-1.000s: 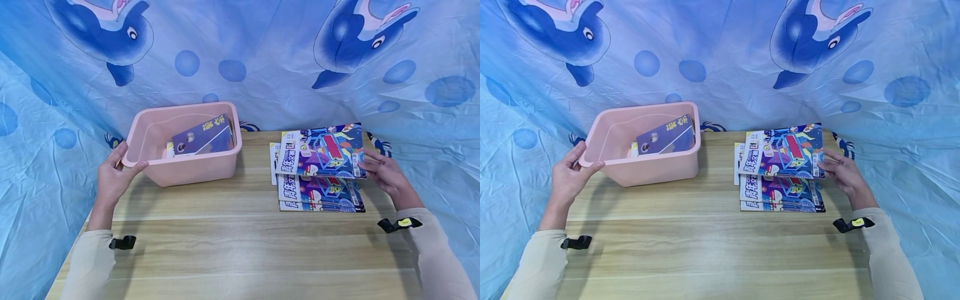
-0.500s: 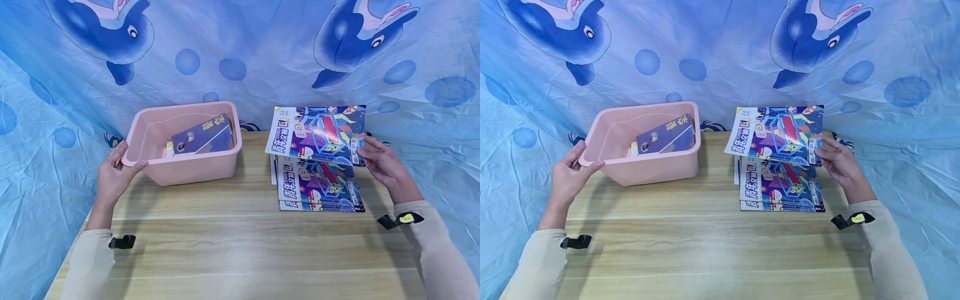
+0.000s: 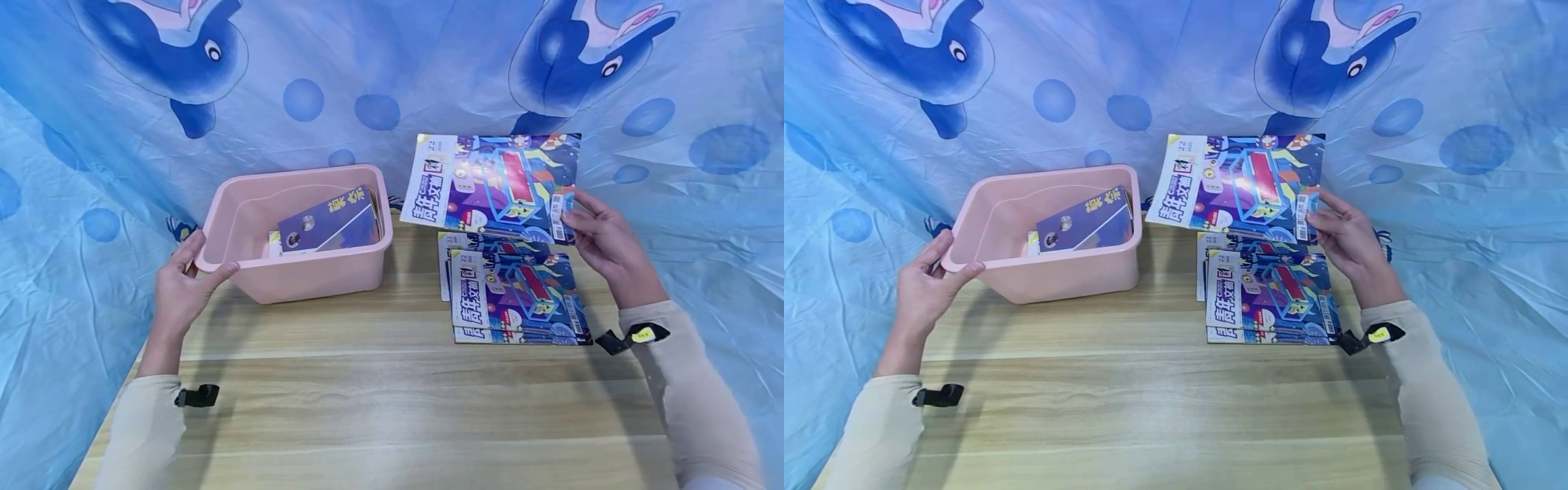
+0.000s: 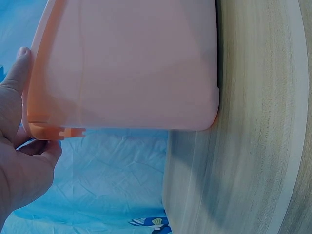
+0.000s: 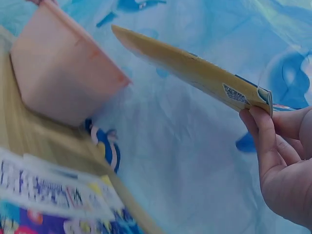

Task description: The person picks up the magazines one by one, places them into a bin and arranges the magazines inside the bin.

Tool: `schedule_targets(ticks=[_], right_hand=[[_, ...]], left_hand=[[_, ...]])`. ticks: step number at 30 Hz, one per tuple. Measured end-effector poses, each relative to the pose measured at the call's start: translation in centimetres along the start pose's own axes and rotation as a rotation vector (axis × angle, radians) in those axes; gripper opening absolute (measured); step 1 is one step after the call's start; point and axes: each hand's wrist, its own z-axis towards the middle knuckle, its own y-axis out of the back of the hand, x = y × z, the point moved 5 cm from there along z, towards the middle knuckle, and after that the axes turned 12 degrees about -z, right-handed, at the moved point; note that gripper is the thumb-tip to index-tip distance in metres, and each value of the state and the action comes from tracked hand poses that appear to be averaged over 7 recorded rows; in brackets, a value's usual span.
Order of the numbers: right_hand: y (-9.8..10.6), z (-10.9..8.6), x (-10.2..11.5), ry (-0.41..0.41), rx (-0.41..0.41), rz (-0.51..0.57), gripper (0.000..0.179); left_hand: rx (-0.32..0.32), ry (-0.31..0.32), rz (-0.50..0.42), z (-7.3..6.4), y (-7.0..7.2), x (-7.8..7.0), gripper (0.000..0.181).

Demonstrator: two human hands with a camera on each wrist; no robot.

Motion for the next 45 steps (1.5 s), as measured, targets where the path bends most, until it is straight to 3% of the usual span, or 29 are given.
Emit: schedule_targets(ticks=[9, 17, 33, 42, 45], right_hand=[[-5.1, 2.5, -0.2, -0.016, 0.044, 0.003, 0.076], [-9.3, 4.8, -1.5, -0.016, 0.077, 0.046, 0.065], [-17.4, 8.2, -4.4, -0.104, 0.102, -0.06, 0.062], [-20.9, 10.0, -5.9, -0.109, 0.112, -0.066, 0.056], [-20.8, 10.0, -5.9, -0.101, 0.107, -0.075, 0.055]], left_hand=[[-0.005, 0.006, 0.004, 0.0, 0.2, 0.0, 0.082], [0.005, 0.001, 0.013, 0.1, 0.1, -0.2, 0.082], [0.009, 0.008, 0.014, 0.1, 0.1, -0.2, 0.083], [0.008, 0.001, 0.018, 0.2, 0.1, -0.1, 0.083], [0.01, -0.022, 0.008, 0.1, -0.9, -0.6, 0.083]])
